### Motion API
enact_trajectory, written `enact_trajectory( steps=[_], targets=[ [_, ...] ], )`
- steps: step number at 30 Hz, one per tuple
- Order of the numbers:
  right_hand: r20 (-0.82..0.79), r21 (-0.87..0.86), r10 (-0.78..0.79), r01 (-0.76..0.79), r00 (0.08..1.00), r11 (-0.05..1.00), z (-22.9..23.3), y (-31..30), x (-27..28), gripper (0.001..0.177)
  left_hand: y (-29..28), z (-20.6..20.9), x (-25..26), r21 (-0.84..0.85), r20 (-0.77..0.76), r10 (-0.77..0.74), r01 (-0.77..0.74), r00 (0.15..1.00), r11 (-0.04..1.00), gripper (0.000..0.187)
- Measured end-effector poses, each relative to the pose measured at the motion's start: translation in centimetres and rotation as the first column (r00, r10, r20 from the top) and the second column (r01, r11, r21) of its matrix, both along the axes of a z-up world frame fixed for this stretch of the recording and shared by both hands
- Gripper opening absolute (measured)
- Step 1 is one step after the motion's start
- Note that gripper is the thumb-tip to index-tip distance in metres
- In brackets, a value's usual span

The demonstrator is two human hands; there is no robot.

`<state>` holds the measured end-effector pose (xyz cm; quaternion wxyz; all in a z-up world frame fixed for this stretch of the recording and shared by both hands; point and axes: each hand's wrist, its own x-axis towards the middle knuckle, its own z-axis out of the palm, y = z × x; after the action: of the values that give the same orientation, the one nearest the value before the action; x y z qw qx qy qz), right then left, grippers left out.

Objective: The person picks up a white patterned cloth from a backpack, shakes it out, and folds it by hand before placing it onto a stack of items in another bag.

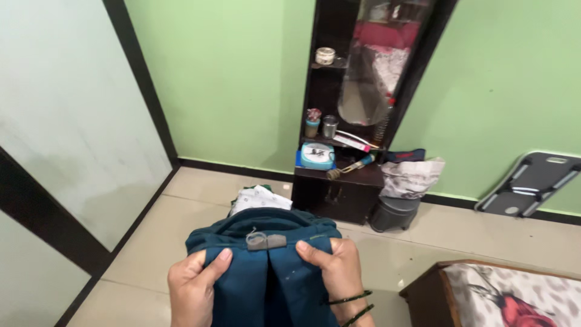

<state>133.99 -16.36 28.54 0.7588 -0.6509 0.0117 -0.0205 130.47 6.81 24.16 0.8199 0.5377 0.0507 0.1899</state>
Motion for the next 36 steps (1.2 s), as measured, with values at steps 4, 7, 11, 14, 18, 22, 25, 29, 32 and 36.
enact_trajectory(
  steps=[4, 7, 11, 14, 18, 22, 25, 29, 32, 36],
  targets=[
    [-0.108, 0.038, -0.007, 0.011, 0.994, 0.999, 0.0, 3.0, 4.5, 0.014, 2.8, 0.3, 4.6, 0.044, 0.018, -0.011, 0.01, 1.0, 0.999, 0.016],
    [-0.097, 0.041, 0.032, -0.028, 0.995, 0.999, -0.4, 5.0, 7.8, 0.017, 4.9, 0.0, 7.5, 0.072, -0.017, 0.013, -0.012, 1.0, 0.997, 0.018],
    [-0.1, 0.014, 0.057, -0.056, 0.993, 0.998, -1.2, 7.8, 11.8, 0.018, 7.6, -0.3, 10.5, 0.06, -0.034, 0.05, -0.048, 0.998, 0.997, 0.018],
    [-0.064, -0.038, 0.074, -0.077, 0.995, 0.996, -2.1, 9.7, 15.2, 0.018, 9.6, -0.8, 13.1, 0.033, -0.039, 0.067, -0.065, 0.997, 0.997, 0.019],
    [-0.031, -0.04, 0.113, -0.114, 0.993, 0.993, -2.4, 12.8, 20.8, 0.02, 12.5, -1.8, 18.0, 0.003, -0.052, 0.12, -0.12, 0.991, 0.993, 0.013],
    [-0.064, -0.026, 0.16, -0.162, 0.985, 0.986, -2.1, 16.0, 26.1, 0.02, 15.9, -4.6, 22.8, 0.037, -0.05, 0.152, -0.15, 0.987, 0.988, 0.018],
    [-0.223, -0.18, 0.062, -0.103, 0.973, 0.978, -1.6, 18.5, 30.8, 0.022, 18.9, -5.3, 28.0, -0.019, -0.073, 0.154, -0.156, 0.985, 0.988, 0.011],
    [-0.068, 0.017, 0.26, -0.26, 0.963, 0.966, -3.5, 22.0, 37.8, 0.017, 22.6, -6.3, 33.6, -0.054, -0.129, 0.184, -0.192, 0.974, 0.98, 0.012],
    [-0.127, -0.052, 0.256, -0.264, 0.958, 0.963, -5.2, 23.4, 42.4, 0.022, 24.2, -7.3, 37.0, -0.016, -0.186, 0.216, -0.223, 0.958, 0.975, 0.014],
    [-0.13, 0.043, 0.277, -0.274, 0.952, 0.961, -6.4, 26.0, 46.6, 0.02, 26.7, -8.6, 41.2, 0.053, -0.2, 0.255, -0.25, 0.946, 0.967, 0.013]
  ],
)
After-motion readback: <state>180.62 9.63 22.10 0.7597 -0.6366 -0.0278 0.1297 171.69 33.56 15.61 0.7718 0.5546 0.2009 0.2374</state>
